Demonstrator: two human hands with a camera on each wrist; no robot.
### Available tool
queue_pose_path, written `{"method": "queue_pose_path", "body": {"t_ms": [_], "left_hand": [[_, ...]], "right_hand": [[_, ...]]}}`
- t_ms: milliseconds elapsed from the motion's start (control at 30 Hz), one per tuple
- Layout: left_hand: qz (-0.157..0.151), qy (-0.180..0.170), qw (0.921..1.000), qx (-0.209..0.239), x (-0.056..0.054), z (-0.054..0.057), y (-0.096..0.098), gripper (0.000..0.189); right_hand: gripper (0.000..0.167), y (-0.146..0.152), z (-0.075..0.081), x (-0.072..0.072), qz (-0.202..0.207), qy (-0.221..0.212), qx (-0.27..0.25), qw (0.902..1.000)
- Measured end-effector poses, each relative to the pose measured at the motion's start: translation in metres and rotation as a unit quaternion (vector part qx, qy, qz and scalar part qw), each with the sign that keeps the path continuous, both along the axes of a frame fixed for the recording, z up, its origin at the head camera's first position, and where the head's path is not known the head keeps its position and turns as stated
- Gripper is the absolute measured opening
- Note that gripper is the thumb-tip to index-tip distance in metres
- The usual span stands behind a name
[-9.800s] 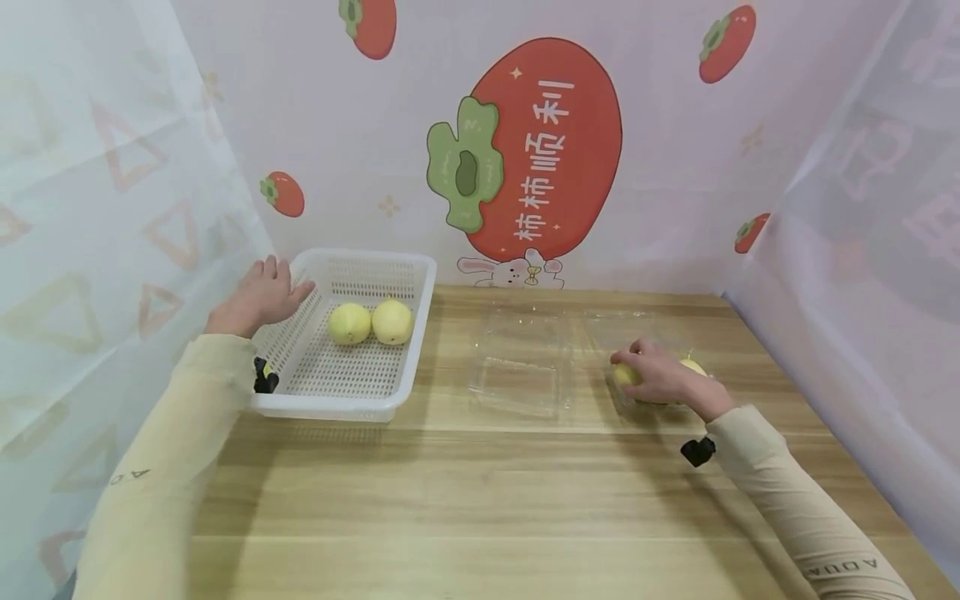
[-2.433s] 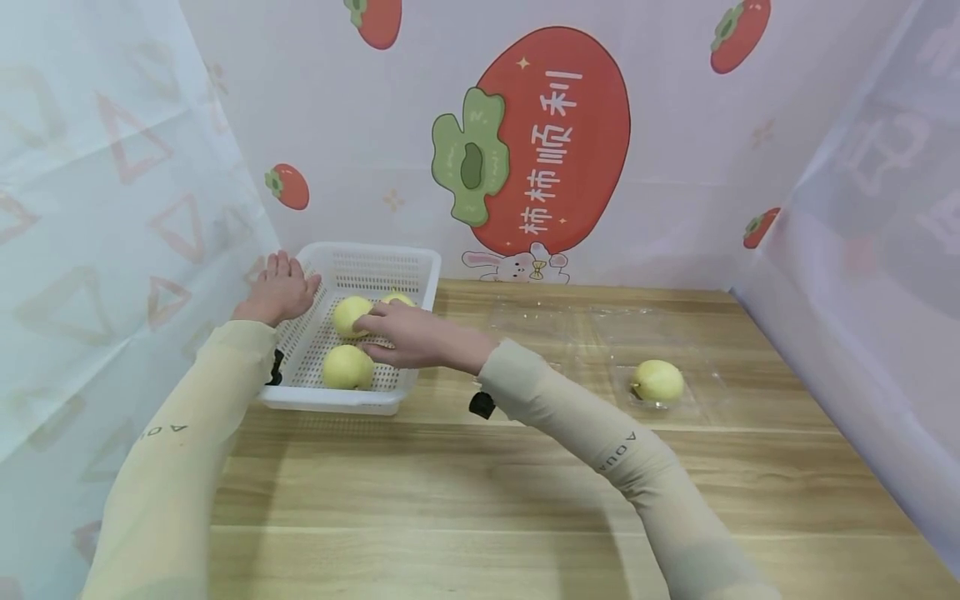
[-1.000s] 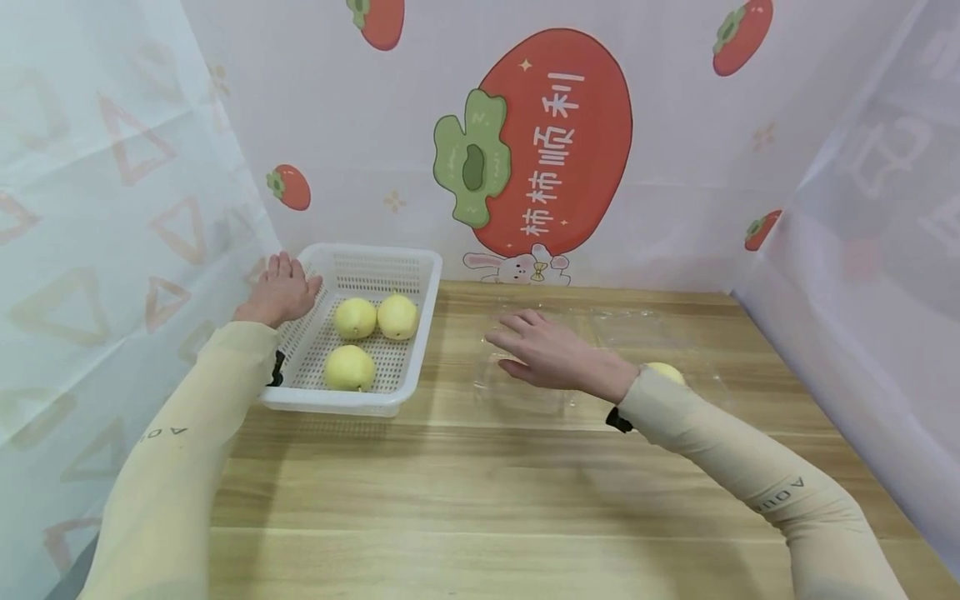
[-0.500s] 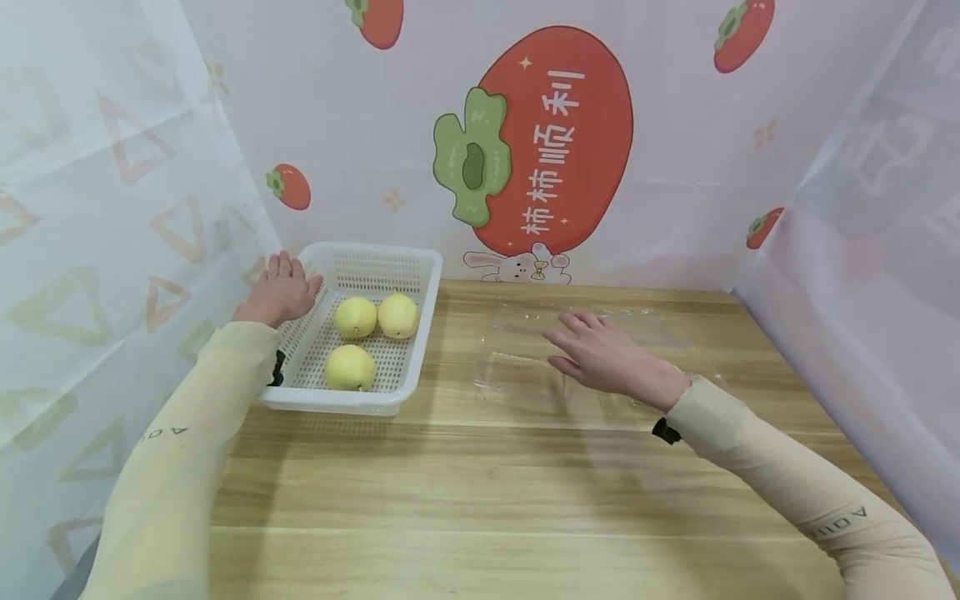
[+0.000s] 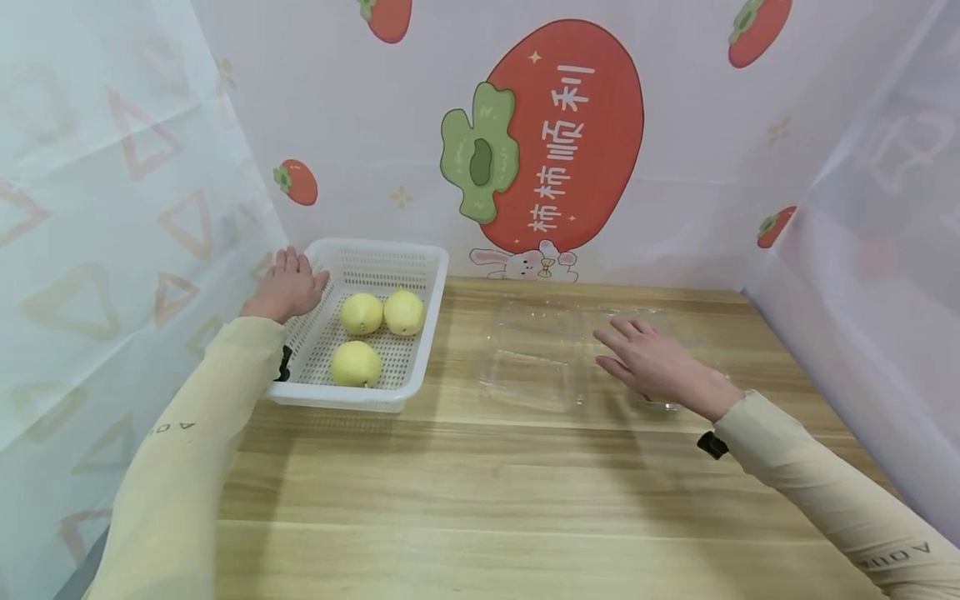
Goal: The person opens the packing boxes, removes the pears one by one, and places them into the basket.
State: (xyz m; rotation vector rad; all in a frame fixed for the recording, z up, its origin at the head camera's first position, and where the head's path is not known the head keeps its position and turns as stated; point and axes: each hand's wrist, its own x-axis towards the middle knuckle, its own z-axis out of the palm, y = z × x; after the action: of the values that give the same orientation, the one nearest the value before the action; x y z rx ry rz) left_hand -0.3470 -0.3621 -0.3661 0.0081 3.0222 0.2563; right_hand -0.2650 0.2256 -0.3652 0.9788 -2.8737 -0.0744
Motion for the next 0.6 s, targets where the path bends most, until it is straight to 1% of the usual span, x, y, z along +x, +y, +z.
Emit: {"method": "queue_pose_path", "body": {"t_ms": [233,433,500,600], "left_hand": [[0.002,0.005,1.0000,-0.002,-0.001,-0.001,0.000,0.083],[0.001,0.003,1.0000,-0.002,0.000,-0.001,0.000,0.082],[-0.001,0.002,1.0000,-0.001,0.000,-0.001,0.000,0.083],[-0.002,0.003,1.0000,-0.002,-0.001,-0.002,0.000,0.083]], "right_hand": [[0.050,0.013,-0.003,0.000,-0.040,-0.001,0.003,0.9992],[0.045,0.023,-0.006,0.001,-0.061,-0.006,0.008,0.9981],[0.044,0.027,-0.007,0.003,-0.077,-0.015,0.010,0.9969],[0.046,0.031,-0.007,0.003,-0.102,-0.041,0.021,0.9937]]}}
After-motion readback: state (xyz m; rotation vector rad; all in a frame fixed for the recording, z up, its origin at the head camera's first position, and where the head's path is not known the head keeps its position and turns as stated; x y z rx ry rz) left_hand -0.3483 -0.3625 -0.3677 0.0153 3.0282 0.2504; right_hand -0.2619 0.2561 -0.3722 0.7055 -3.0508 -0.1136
